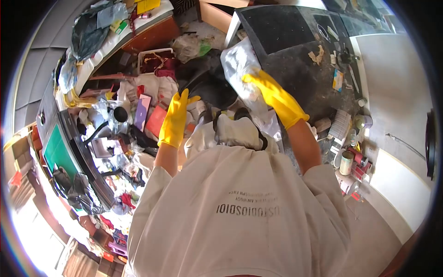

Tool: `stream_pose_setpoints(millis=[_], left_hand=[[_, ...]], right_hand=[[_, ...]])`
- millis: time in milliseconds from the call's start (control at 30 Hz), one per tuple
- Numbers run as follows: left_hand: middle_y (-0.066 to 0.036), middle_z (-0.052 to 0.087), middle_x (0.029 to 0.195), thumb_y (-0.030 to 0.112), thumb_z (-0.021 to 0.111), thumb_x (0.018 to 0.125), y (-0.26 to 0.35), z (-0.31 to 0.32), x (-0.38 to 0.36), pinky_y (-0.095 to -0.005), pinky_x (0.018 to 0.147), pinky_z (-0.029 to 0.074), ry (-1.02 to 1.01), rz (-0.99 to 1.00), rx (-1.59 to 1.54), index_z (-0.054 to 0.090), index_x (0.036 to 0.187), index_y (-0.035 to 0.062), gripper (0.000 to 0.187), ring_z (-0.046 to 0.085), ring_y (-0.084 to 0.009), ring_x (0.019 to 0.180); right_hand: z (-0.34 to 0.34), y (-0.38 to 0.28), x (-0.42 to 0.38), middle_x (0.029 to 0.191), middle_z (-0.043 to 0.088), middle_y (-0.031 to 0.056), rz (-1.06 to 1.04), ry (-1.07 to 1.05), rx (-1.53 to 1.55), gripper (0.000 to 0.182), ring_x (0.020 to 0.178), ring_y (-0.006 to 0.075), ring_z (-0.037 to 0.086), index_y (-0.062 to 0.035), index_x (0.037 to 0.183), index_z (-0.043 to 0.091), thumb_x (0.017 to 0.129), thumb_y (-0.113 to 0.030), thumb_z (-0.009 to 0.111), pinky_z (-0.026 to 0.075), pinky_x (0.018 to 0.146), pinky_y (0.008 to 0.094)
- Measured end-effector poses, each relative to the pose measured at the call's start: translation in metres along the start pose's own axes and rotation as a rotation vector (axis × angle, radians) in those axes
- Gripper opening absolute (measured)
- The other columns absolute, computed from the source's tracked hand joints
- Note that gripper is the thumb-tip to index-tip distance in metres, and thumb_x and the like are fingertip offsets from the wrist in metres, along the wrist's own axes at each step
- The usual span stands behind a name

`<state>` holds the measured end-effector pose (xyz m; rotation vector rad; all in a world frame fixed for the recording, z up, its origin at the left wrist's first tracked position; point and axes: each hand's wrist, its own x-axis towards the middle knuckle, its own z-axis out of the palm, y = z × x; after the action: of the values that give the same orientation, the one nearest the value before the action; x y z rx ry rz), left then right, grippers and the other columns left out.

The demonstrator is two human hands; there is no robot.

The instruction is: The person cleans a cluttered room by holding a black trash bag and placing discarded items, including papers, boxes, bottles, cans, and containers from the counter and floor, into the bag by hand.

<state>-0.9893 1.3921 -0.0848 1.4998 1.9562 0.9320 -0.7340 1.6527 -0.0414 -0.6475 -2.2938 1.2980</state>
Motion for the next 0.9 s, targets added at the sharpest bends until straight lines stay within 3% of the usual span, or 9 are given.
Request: stream_pose_setpoints(millis=[67, 200, 233, 333, 433, 567, 733, 833, 900], left_hand=[[-0.017, 0.051, 0.136, -0.003, 0.045, 0.091, 0.001, -0.003, 0.005, -0.0313, 0.100, 0.042, -0.015, -0.019, 0.084, 0.043, 0.139, 0.0045, 0.048, 0.053, -0.0301, 0.121], [-0.018, 0.054, 0.129, -0.005, 0.049, 0.086, 0.012, -0.009, 0.009, -0.0333, 0.098, 0.044, -0.058, -0.059, 0.260, 0.045, 0.137, 0.0041, 0.051, 0.054, -0.0319, 0.118], [-0.019, 0.055, 0.127, -0.005, 0.050, 0.085, 0.014, -0.010, 0.011, -0.0338, 0.098, 0.044, -0.065, -0.067, 0.306, 0.046, 0.136, 0.0041, 0.052, 0.054, -0.0324, 0.118], [-0.023, 0.056, 0.115, -0.004, 0.056, 0.081, 0.020, -0.004, 0.012, -0.0376, 0.089, 0.049, 0.022, 0.138, 0.269, 0.055, 0.127, 0.0007, 0.047, 0.058, -0.0387, 0.103], [-0.025, 0.055, 0.117, -0.004, 0.060, 0.079, 0.038, -0.003, 0.009, -0.0403, 0.088, 0.049, 0.035, 0.066, 0.173, 0.053, 0.129, 0.0014, 0.051, 0.058, -0.0395, 0.102], [-0.025, 0.055, 0.115, -0.005, 0.059, 0.079, 0.037, -0.011, 0.008, -0.0391, 0.086, 0.050, 0.026, -0.036, 0.237, 0.053, 0.129, 0.0023, 0.051, 0.058, -0.0377, 0.100], [-0.025, 0.054, 0.119, -0.004, 0.053, 0.084, 0.022, -0.009, -0.019, -0.0373, 0.091, 0.049, 0.041, -0.275, 0.157, 0.051, 0.132, 0.0003, 0.047, 0.059, -0.0374, 0.105], [-0.027, 0.051, 0.128, -0.002, 0.054, 0.086, 0.001, -0.003, -0.020, -0.0387, 0.096, 0.048, -0.041, -0.285, 0.310, 0.051, 0.132, 0.0005, 0.046, 0.056, -0.0412, 0.114], [-0.026, 0.054, 0.124, -0.001, 0.056, 0.088, 0.003, 0.001, -0.020, -0.0409, 0.091, 0.050, 0.001, -0.247, 0.392, 0.052, 0.130, 0.0023, 0.042, 0.059, -0.0413, 0.108]], right_hand=[[0.009, -0.007, -0.004, 0.122, 0.064, 0.0074, -0.039, -0.122, -0.056, 0.028, 0.115, 0.0223, 0.058, -0.0101, 0.118, 0.065, 0.092, -0.018, 0.062, 0.044, 0.101, 0.0327], [0.050, 0.012, 0.023, 0.125, 0.062, 0.0089, -0.022, -0.428, -0.303, 0.039, 0.116, 0.0298, 0.058, -0.0175, 0.116, 0.068, 0.086, 0.001, 0.051, 0.044, 0.102, 0.0375], [0.066, 0.028, 0.032, 0.121, 0.063, 0.0094, 0.137, -0.483, -0.204, 0.034, 0.115, 0.0311, 0.058, -0.0213, 0.113, 0.070, 0.084, -0.008, 0.058, 0.046, 0.099, 0.0386], [0.096, 0.017, 0.054, 0.119, 0.066, 0.0118, 0.118, -0.489, -0.458, 0.037, 0.116, 0.0320, 0.058, -0.0152, 0.104, 0.074, 0.077, -0.040, 0.070, 0.046, 0.098, 0.0392], [0.143, 0.031, 0.104, 0.118, 0.064, 0.0136, 0.635, -0.605, -0.617, 0.044, 0.108, 0.0303, 0.061, -0.0121, 0.119, 0.066, 0.084, -0.037, 0.069, 0.049, 0.091, 0.0402], [0.211, 0.132, 0.081, 0.120, 0.062, 0.0171, 0.848, 0.073, 0.578, 0.068, 0.105, 0.0250, 0.060, 0.0036, 0.132, 0.051, 0.087, -0.044, 0.068, 0.048, 0.089, 0.0371], [0.168, 0.149, 0.018, 0.126, 0.058, 0.0253, 0.855, 0.130, -0.043, 0.072, 0.120, 0.0358, 0.055, 0.0046, 0.130, 0.053, 0.084, -0.047, 0.070, 0.042, 0.102, 0.0411], [0.144, 0.167, 0.001, 0.139, 0.046, 0.0291, 1.079, -0.018, -0.143, 0.090, 0.133, 0.0393, 0.043, 0.0044, 0.138, 0.044, 0.075, -0.052, 0.077, 0.035, 0.109, 0.0435], [0.163, 0.196, -0.012, 0.146, 0.037, 0.0284, 1.042, -0.021, -0.272, 0.103, 0.138, 0.0390, 0.035, 0.0043, 0.143, 0.036, 0.069, -0.053, 0.080, 0.031, 0.113, 0.0430]])
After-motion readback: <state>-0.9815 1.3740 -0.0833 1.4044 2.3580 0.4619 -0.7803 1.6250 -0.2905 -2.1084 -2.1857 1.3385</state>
